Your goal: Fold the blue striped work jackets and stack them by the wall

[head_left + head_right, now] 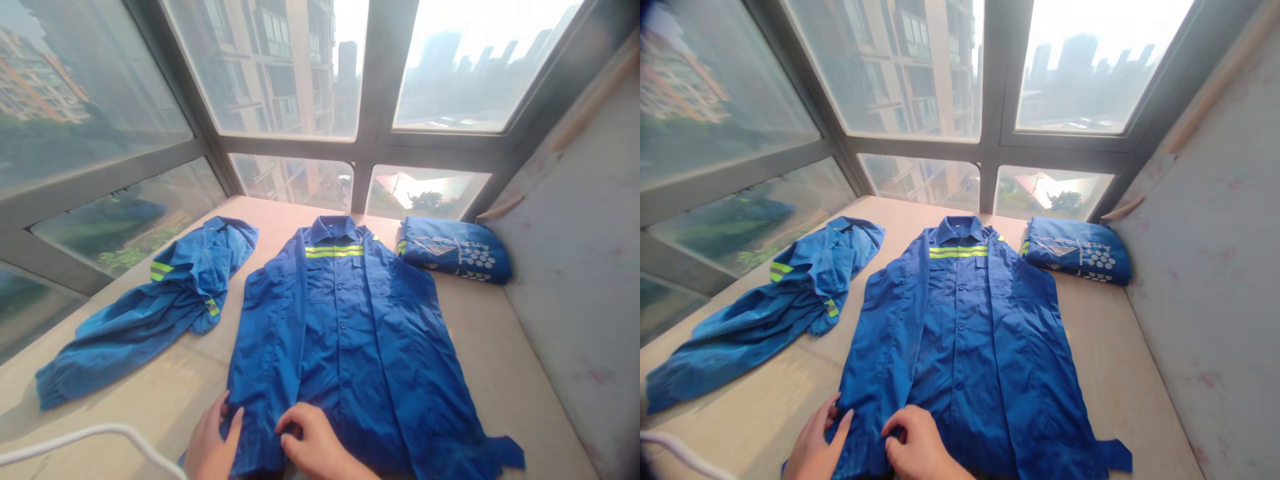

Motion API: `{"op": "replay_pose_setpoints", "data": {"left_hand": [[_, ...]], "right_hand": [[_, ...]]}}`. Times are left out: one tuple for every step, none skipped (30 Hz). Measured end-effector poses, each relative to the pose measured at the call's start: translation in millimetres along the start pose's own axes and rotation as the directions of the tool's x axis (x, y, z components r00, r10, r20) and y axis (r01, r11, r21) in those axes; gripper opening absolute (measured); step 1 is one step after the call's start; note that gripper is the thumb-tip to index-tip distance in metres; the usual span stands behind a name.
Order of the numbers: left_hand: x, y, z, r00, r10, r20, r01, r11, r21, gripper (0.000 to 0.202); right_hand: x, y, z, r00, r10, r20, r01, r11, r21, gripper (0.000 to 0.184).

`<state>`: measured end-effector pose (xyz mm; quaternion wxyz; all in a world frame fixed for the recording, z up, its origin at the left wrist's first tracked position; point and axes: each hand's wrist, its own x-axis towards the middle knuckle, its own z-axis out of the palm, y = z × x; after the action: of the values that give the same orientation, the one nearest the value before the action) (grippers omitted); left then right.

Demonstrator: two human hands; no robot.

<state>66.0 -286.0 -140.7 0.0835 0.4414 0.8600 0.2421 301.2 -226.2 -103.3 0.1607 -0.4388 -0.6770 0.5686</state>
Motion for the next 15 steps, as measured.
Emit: {"op": "replay_pose_setpoints", "data": {"left_hand": [[1.8,0.0,0.6,1.000,0.019,0.004,-0.019,1.000,0.021,0.045],[3.2,0.3,0.8,0.999,0.051,0.002,-0.051,0.998,0.045,0.044],[3.7,0.9,0.5,0.995,0.096,-0.010,-0.095,0.993,0.071,0.042],[3.5,2.0,-0.1,0.988,0.151,-0.029,-0.147,0.984,0.104,0.041],[2.5,3.7,-0.9,0.977,0.209,-0.053,-0.200,0.969,0.143,0.040],[0.9,6.2,-1.8,0.961,0.263,-0.081,-0.245,0.951,0.187,0.039],[-1.4,9.6,-2.4,0.944,0.310,-0.109,-0.279,0.932,0.231,0.038],[-4.0,14.1,-2.5,0.927,0.351,-0.129,-0.308,0.913,0.269,0.037],[-6.8,19.6,-1.8,0.912,0.385,-0.143,-0.332,0.896,0.294,0.036],[-9.8,26.1,0.0,0.896,0.418,-0.148,-0.361,0.882,0.303,0.036],[-12.6,33.6,3.0,0.882,0.448,-0.147,-0.394,0.871,0.295,0.035],[-15.1,42.1,7.2,0.867,0.479,-0.139,-0.430,0.859,0.277,0.034],[-17.0,51.4,12.4,0.851,0.511,-0.123,-0.471,0.845,0.252,0.034],[-18.2,61.4,18.5,0.832,0.544,-0.103,-0.513,0.827,0.229,0.034],[-18.4,72.0,25.2,0.813,0.577,-0.075,-0.552,0.806,0.211,0.035]], "right_hand": [[-1.2,1.1,0.1,1.000,0.009,-0.005,-0.009,1.000,-0.001,0.032],[-3.5,3.0,-0.2,1.000,0.013,-0.001,-0.013,1.000,-0.008,0.034],[-6.9,5.3,-1.3,1.000,0.003,0.008,-0.003,1.000,-0.016,0.036],[-11.3,8.0,-3.9,1.000,-0.021,0.013,0.021,1.000,-0.018,0.037],[-16.6,10.9,-8.6,0.998,-0.056,0.002,0.056,0.998,-0.012,0.037],[-22.7,14.2,-16.0,0.995,-0.094,-0.031,0.094,0.996,0.003,0.036],[-29.5,18.2,-26.2,0.989,-0.128,-0.080,0.130,0.991,0.020,0.034],[-36.6,23.2,-39.2,0.979,-0.148,-0.141,0.154,0.988,0.030,0.031],[-44.0,29.6,-54.8,0.966,-0.153,-0.209,0.162,0.986,0.030,0.029],[-51.3,37.5,-72.3,0.950,-0.147,-0.277,0.158,0.987,0.016,0.028],[-58.3,46.9,-90.9,0.929,-0.140,-0.343,0.144,0.990,-0.014,0.028],[-64.8,57.6,-109.7,0.904,-0.138,-0.406,0.122,0.990,-0.064,0.030],[-70.5,68.9,-127.8,0.875,-0.149,-0.460,0.098,0.986,-0.132,0.032],[-75.2,80.3,-144.2,0.850,-0.177,-0.496,0.076,0.973,-0.218,0.034],[-78.7,90.9,-158.2,0.834,-0.217,-0.508,0.054,0.947,-0.315,0.035]]}}
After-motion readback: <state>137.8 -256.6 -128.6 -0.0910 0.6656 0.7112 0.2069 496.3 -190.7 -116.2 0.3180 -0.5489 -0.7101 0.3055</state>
